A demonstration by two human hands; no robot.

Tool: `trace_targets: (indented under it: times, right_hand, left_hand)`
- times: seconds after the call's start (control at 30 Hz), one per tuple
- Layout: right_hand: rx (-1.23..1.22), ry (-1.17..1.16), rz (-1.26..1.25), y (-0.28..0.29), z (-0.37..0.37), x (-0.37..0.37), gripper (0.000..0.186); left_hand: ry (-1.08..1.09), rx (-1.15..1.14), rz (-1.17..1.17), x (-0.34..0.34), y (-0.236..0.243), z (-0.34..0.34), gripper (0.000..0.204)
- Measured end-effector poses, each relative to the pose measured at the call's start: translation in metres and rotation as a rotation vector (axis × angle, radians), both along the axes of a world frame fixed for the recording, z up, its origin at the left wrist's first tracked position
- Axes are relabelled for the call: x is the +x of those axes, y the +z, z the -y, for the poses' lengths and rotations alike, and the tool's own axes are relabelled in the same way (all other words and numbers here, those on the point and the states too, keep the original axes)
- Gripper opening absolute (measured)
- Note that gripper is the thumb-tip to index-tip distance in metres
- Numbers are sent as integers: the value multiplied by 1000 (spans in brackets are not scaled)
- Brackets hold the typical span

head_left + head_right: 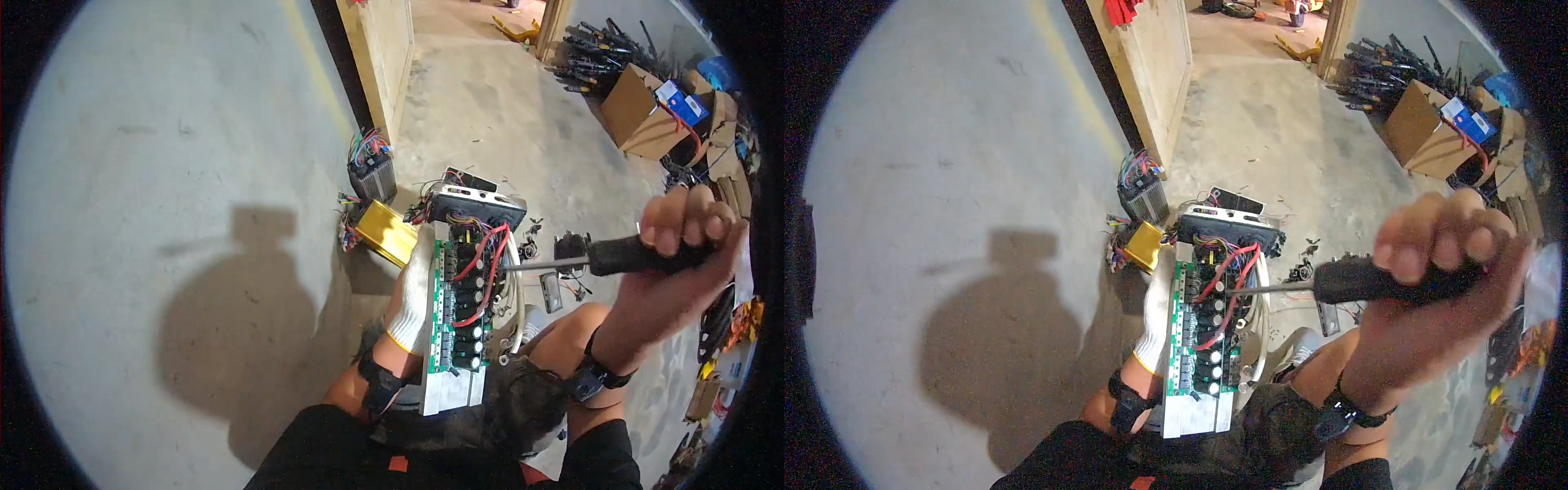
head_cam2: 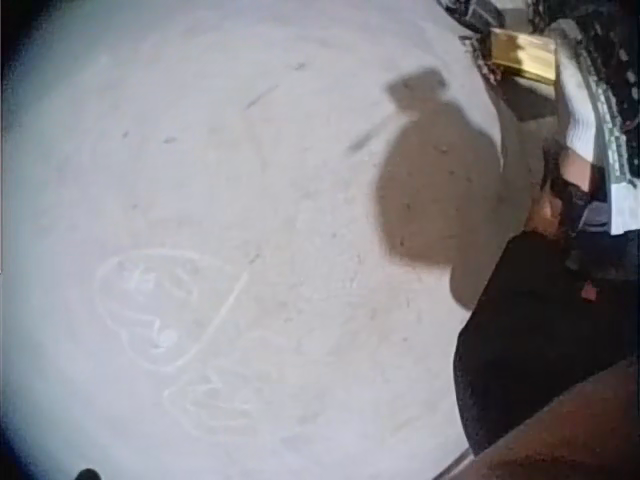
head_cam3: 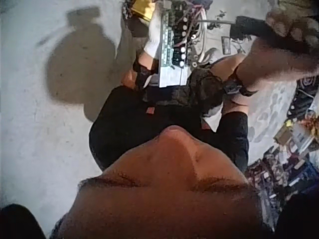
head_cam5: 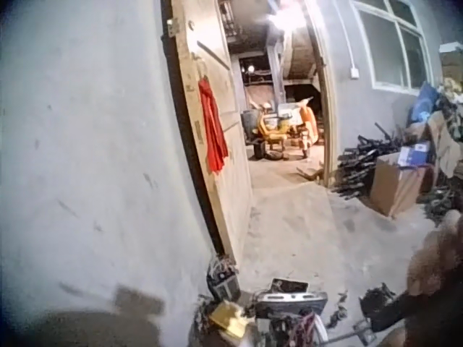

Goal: Unscrewing and inspecting the internal components of an electric motorcycle controller.

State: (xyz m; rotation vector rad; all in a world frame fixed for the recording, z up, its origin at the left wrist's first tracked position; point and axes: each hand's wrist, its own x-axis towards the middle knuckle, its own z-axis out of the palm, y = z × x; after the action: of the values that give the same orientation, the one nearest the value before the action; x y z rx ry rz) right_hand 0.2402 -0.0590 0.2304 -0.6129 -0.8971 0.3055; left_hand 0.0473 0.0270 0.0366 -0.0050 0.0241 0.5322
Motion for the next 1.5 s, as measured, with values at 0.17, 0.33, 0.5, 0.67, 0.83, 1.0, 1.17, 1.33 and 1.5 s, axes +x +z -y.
trace_targets:
  times: [0.17, 0.33, 0.5, 0.67, 0.83, 1.0, 1.17, 1.33, 1.5]
  right_hand:
    - [-42, 1, 120, -51, -40, -32, 26]
    - [-158, 45, 211, -74, -26, -7, 68]
    - [-123, 23, 301, -86, -28, -5, 61]
    - [-97, -63, 327, -92, -27, -12, 64]
    - [-108, -113, 508, -102, -27, -14, 67]
    - [-35, -108, 708, -110, -32, -7, 64]
    - [-35, -56, 734, -112, -35, -9, 64]
    - [-27, -95, 760, -114, -36, -7, 63]
    - [-32, -76, 700, -115, -37, -10, 64]
  left_hand:
    - [157, -32, -251, -4, 4, 7, 75]
    - [49, -16, 66, -9, -9, 3, 57]
    - [55, 7, 36, -9, -3, -1, 54]
    - [123, -11, -27, -11, -3, 0, 54]
    - [39, -5, 202, -9, -5, -2, 57]
    - [155, -8, -358, -4, 1, 3, 79]
    - [138, 3, -360, -4, 3, 4, 77]
    - [175, 14, -401, -2, 4, 3, 77]
    - [128, 31, -369, -3, 6, 3, 75]
